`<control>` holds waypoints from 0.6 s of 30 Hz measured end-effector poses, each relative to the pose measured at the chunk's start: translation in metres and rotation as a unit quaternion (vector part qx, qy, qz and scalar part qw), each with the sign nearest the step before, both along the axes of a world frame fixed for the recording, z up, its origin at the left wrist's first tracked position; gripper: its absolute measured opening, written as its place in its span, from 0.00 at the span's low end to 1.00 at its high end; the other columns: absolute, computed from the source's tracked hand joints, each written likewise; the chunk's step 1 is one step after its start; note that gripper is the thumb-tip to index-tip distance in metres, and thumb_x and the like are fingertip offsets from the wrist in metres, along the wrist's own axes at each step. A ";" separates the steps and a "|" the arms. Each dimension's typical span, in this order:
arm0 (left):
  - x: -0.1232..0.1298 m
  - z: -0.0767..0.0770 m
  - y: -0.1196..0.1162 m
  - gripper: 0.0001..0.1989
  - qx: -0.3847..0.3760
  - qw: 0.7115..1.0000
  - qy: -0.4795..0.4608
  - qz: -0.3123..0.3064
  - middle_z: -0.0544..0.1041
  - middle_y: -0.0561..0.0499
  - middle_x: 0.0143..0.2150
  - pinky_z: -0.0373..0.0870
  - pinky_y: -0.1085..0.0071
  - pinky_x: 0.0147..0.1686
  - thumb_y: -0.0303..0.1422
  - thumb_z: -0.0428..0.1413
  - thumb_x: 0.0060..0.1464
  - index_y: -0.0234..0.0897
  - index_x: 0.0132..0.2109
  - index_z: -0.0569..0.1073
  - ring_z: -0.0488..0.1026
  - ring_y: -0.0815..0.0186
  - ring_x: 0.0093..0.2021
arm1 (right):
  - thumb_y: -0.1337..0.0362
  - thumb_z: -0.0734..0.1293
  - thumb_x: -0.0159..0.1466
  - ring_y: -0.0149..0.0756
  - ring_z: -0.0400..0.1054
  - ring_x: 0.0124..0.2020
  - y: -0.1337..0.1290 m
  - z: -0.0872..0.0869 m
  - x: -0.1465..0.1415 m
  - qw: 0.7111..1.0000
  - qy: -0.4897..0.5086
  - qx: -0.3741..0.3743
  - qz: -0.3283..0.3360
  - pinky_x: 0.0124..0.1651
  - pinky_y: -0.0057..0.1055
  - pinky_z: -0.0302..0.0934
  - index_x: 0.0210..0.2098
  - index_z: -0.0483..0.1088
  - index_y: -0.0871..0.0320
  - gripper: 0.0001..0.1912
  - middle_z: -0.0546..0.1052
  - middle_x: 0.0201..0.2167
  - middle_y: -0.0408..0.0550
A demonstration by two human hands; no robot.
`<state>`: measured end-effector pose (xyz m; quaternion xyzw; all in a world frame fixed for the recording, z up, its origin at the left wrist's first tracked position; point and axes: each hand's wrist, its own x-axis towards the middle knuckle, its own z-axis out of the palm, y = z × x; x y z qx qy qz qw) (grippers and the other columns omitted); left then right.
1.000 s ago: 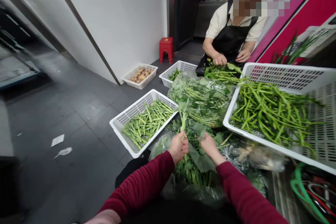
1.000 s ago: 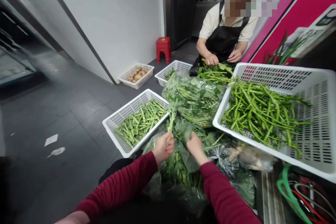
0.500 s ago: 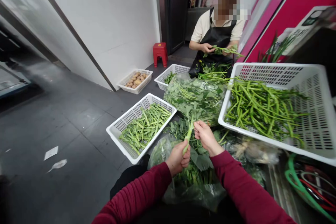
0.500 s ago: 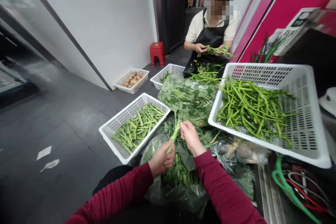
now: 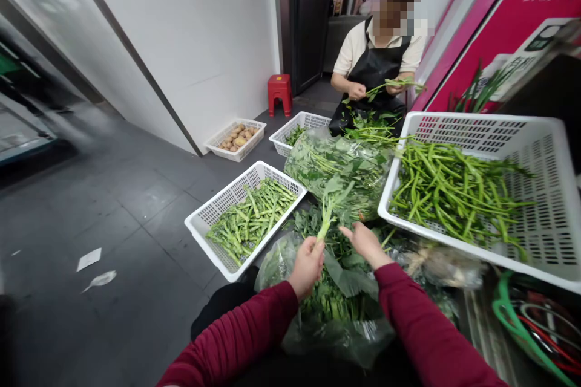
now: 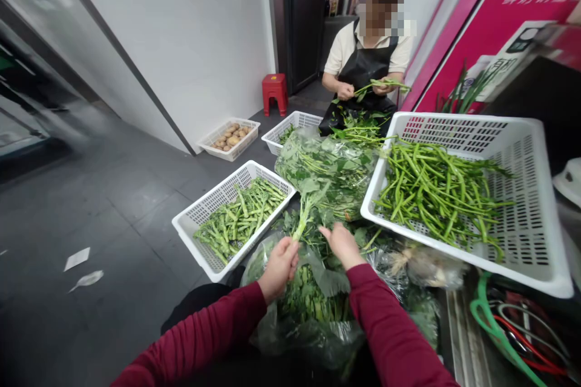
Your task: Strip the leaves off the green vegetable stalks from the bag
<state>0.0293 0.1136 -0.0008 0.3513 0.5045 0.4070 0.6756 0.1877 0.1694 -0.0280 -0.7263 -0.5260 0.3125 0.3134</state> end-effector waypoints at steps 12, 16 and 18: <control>-0.003 -0.020 -0.019 0.04 0.142 0.961 0.237 0.000 0.61 0.58 0.22 0.53 0.79 0.22 0.28 0.51 0.44 0.36 0.31 0.63 0.57 0.76 0.22 | 0.52 0.70 0.46 0.20 0.43 0.12 -0.017 0.022 -0.039 0.895 0.436 0.048 -0.082 0.13 0.20 0.40 0.24 0.52 0.56 0.23 0.50 0.13 0.31; 0.000 -0.016 -0.029 0.08 0.024 0.992 0.111 -0.052 0.57 0.62 0.16 0.47 0.79 0.15 0.34 0.50 0.46 0.39 0.33 0.59 0.51 0.76 0.14 | 0.55 0.71 0.46 0.20 0.45 0.13 -0.021 0.021 -0.037 0.848 0.512 0.088 -0.108 0.14 0.20 0.42 0.23 0.48 0.56 0.25 0.52 0.15 0.31; 0.003 -0.012 -0.032 0.11 -0.032 0.997 0.034 -0.069 0.56 0.64 0.15 0.43 0.79 0.12 0.39 0.50 0.47 0.40 0.34 0.56 0.47 0.77 0.11 | 0.53 0.69 0.47 0.21 0.46 0.14 -0.024 0.020 -0.037 0.835 0.523 0.105 -0.134 0.16 0.20 0.44 0.21 0.47 0.56 0.25 0.53 0.15 0.32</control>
